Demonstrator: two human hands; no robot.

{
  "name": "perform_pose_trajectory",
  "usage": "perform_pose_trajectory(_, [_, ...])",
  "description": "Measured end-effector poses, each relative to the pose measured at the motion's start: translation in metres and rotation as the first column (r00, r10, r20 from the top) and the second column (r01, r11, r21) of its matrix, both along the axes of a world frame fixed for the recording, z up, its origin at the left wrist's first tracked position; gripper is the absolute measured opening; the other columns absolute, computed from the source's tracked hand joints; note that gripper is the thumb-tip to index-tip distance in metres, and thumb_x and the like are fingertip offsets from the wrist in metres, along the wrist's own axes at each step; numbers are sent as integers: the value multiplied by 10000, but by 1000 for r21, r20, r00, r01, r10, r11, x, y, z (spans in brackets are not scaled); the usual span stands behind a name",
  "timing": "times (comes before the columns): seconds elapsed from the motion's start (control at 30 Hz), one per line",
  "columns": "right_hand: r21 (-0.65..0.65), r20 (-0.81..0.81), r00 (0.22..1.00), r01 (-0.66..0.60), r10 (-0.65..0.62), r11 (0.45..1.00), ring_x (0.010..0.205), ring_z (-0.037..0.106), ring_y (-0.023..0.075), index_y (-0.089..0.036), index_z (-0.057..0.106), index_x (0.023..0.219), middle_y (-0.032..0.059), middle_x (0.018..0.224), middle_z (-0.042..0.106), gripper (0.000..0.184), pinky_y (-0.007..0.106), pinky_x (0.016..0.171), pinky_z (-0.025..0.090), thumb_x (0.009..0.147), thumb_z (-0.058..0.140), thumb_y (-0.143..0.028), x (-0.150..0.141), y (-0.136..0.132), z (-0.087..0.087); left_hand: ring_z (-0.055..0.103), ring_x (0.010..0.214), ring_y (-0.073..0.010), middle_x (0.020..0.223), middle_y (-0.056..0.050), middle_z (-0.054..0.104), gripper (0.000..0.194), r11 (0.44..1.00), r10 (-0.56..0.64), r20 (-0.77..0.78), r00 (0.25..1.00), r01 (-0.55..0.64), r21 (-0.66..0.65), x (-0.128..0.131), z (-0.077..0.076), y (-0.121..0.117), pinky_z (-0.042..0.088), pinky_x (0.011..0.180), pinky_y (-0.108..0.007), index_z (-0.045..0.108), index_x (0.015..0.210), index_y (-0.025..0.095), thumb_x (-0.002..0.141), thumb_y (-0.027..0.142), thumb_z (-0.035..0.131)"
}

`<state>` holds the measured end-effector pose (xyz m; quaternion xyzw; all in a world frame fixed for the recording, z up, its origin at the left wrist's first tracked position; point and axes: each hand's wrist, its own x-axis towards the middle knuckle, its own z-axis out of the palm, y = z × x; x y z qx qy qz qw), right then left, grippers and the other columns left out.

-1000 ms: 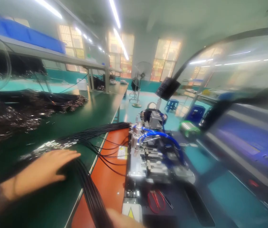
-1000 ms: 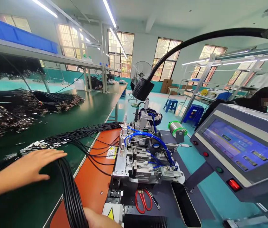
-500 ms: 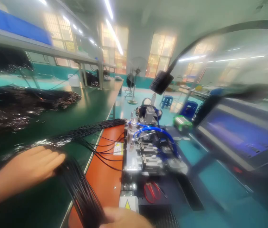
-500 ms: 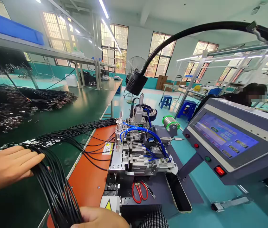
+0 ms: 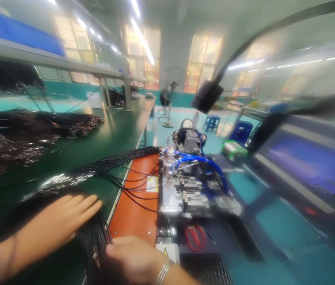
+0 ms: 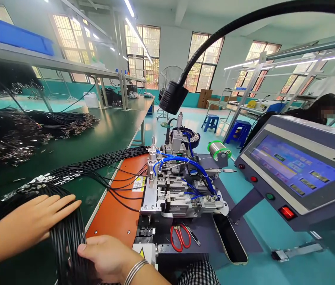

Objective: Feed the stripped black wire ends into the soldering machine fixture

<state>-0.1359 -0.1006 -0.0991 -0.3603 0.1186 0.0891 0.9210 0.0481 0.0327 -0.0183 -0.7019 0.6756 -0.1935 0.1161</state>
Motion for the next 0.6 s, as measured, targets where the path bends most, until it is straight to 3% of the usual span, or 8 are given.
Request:
perform_pose_trajectory(0.07, [-15, -37, 998, -45, 44, 999, 457, 477, 77, -127, 579, 649, -37, 542, 550, 516, 250, 554, 441, 441, 826, -529, -5, -1, 7, 551, 959, -244, 1207, -38, 600, 562, 999, -27, 31, 999, 27, 21, -2, -10, -4, 400, 814, -388, 581, 1185, 232, 697, -40, 520])
perform_pose_trajectory(0.13, [13, -58, 997, -48, 48, 999, 432, 455, 72, -139, 556, 644, -56, 507, 513, 463, 243, 532, 424, 489, 818, -488, -5, -1, 7, 566, 968, -228, 1101, -40, 650, 447, 992, -121, 44, 992, 123, -40, 2, -20, -5, 392, 880, -399, 623, 1112, 210, 776, -34, 458])
perform_pose_trajectory(0.23, [89, -50, 998, 45, -40, 995, 507, 558, 124, -139, 569, 750, -6, 588, 590, 399, 273, 566, 448, 577, 772, -437, 2, 0, -3, 549, 1073, -184, 1164, -15, 635, 425, 968, -215, -36, 976, 209, -140, 18, -23, -2, 329, 1022, -385, 592, 1163, 207, 838, 1, 413])
perform_pose_trajectory(0.3, [140, 10, 1000, 22, -23, 990, 572, 615, 164, -128, 586, 862, 45, 675, 644, 464, 300, 588, 468, 604, 747, -478, 6, 1, -10, 543, 1104, -173, 1210, -14, 614, 383, 961, -226, -104, 969, 204, -185, 27, -18, -2, 336, 1037, -367, 577, 1184, 201, 857, 68, 427])
perform_pose_trajectory(0.43, [168, 199, 977, -111, 77, 980, 675, 670, 214, -118, 570, 1023, 113, 820, 684, 650, 369, 693, 498, 585, 769, -554, 5, -1, -11, 580, 1080, -149, 1227, -18, 606, 466, 981, -193, -162, 968, 185, -65, 25, -10, -12, 432, 968, -315, 550, 1229, 211, 832, 34, 381])
perform_pose_trajectory(0.53, [165, 202, 978, -86, 52, 983, 685, 676, 197, -122, 568, 1067, 111, 885, 681, 667, 409, 765, 498, 592, 782, -538, 1, -3, -7, 574, 1111, -171, 1253, -15, 589, 525, 978, -197, -122, 973, 204, 43, 10, -19, -18, 465, 947, -307, 530, 1259, 232, 794, 16, 418])
perform_pose_trajectory(0.6, [158, 207, 977, -83, 50, 984, 675, 675, 193, -123, 572, 1068, 110, 903, 679, 664, 399, 744, 508, 589, 788, -529, -1, -3, -5, 572, 1118, -184, 1253, -28, 589, 501, 969, -246, -99, 964, 247, -1, 0, -29, -19, 468, 959, -315, 527, 1263, 225, 805, 37, 451])
